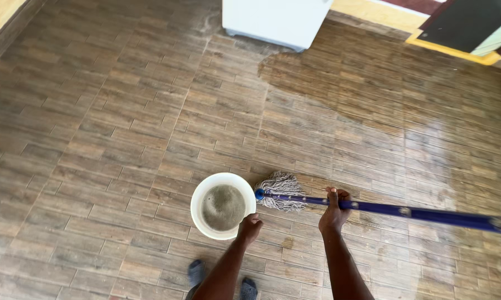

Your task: The person mops a tiled floor using a string mop and a bucket of water, dipping the mop into the bucket and wringing the mop head by hand.

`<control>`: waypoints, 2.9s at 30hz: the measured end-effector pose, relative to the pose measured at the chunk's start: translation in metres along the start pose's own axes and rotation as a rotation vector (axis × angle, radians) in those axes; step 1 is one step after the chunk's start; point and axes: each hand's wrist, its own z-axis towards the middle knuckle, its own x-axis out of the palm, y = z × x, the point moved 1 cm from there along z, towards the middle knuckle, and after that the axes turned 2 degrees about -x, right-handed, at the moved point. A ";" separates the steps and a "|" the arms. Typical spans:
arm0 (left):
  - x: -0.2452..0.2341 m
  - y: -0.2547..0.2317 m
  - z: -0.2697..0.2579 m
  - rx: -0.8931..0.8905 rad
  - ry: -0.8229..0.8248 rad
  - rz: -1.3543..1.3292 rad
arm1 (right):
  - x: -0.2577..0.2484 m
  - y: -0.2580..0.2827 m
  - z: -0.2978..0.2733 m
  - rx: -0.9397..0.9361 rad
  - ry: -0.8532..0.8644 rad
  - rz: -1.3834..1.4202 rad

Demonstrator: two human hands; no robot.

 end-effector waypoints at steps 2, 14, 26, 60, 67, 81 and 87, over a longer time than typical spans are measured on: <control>0.014 -0.049 -0.007 0.289 0.134 0.229 | 0.022 0.080 -0.013 -0.137 0.022 0.061; -0.005 -0.117 -0.097 0.827 0.431 0.850 | 0.102 0.305 -0.218 -0.630 -0.186 -0.100; -0.031 -0.050 -0.120 0.886 0.596 0.967 | 0.096 0.285 -0.348 -0.326 -0.106 -0.263; 0.173 -0.133 -0.052 1.050 -0.147 0.089 | -0.045 0.346 -0.164 -0.337 0.444 -0.035; 0.239 -0.241 0.037 0.436 0.348 -0.751 | -0.021 0.347 -0.056 -0.420 0.434 -0.110; 0.274 -0.444 0.086 1.262 -0.060 0.041 | 0.016 0.356 0.070 -0.544 0.280 -0.110; 0.294 -0.419 0.124 1.205 -0.063 0.297 | -0.010 0.324 0.103 -0.539 0.254 -0.080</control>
